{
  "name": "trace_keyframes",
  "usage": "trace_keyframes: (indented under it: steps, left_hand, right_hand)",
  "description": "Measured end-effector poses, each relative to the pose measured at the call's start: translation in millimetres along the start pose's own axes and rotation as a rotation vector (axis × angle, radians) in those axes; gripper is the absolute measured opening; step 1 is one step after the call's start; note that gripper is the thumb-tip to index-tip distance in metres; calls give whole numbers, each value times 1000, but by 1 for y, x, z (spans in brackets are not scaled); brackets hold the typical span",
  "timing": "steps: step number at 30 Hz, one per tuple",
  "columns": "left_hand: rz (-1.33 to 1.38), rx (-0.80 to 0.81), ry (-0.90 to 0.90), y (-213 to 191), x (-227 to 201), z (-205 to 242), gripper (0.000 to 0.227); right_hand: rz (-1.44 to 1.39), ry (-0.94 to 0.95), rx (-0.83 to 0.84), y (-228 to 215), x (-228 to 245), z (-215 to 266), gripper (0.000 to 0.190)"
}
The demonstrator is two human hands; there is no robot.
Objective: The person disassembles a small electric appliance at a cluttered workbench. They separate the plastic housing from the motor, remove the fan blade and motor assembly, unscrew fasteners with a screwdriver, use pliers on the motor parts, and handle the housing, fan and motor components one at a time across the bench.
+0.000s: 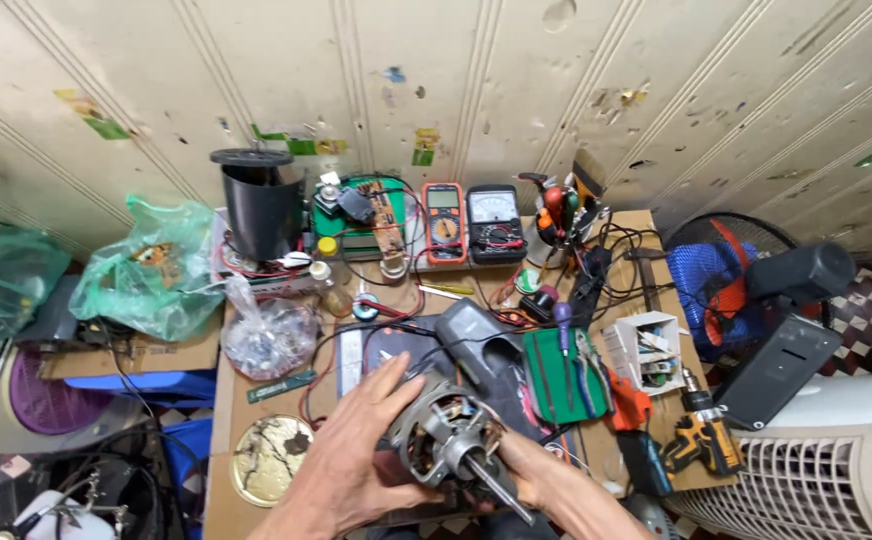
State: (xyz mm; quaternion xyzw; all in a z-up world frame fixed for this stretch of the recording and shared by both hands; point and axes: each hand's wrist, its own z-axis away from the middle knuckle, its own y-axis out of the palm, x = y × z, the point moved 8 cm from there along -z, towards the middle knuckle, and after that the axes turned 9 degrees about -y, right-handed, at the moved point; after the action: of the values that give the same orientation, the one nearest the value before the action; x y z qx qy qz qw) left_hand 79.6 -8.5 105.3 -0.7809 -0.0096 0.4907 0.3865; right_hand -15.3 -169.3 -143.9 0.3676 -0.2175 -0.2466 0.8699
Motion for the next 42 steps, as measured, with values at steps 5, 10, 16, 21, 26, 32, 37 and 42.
trace_keyframes:
  steps: [5,10,16,21,26,32,37,42]
  left_hand:
    - [57,39,-120,33,-5,-3,111]
    - [56,-73,-130,80,3,10,101]
    - [-261,-98,-323,170,126,43,63]
    - [-122,-315,-97,159,165,51,63]
    - [687,-299,-668,160,322,91,57]
    - [830,-281,-654,135,284,86,71]
    - [616,-427,-388,156,218,61,66]
    - [772,-381,-430,164,190,50,67]
  right_hand:
    - [177,155,-51,-53,-10,-10,58]
    - [328,196,123,-66,7,0,62]
    - [590,1,-38,-59,85,27,56]
    - [332,-291,-266,-57,166,46,96]
    - [9,-355,-208,-72,169,-2,92]
    - [-11,-421,117,-14,175,14,71]
    - [736,-326,254,-9,146,-8,60]
    - [1295,-269,147,-40,146,-28,71]
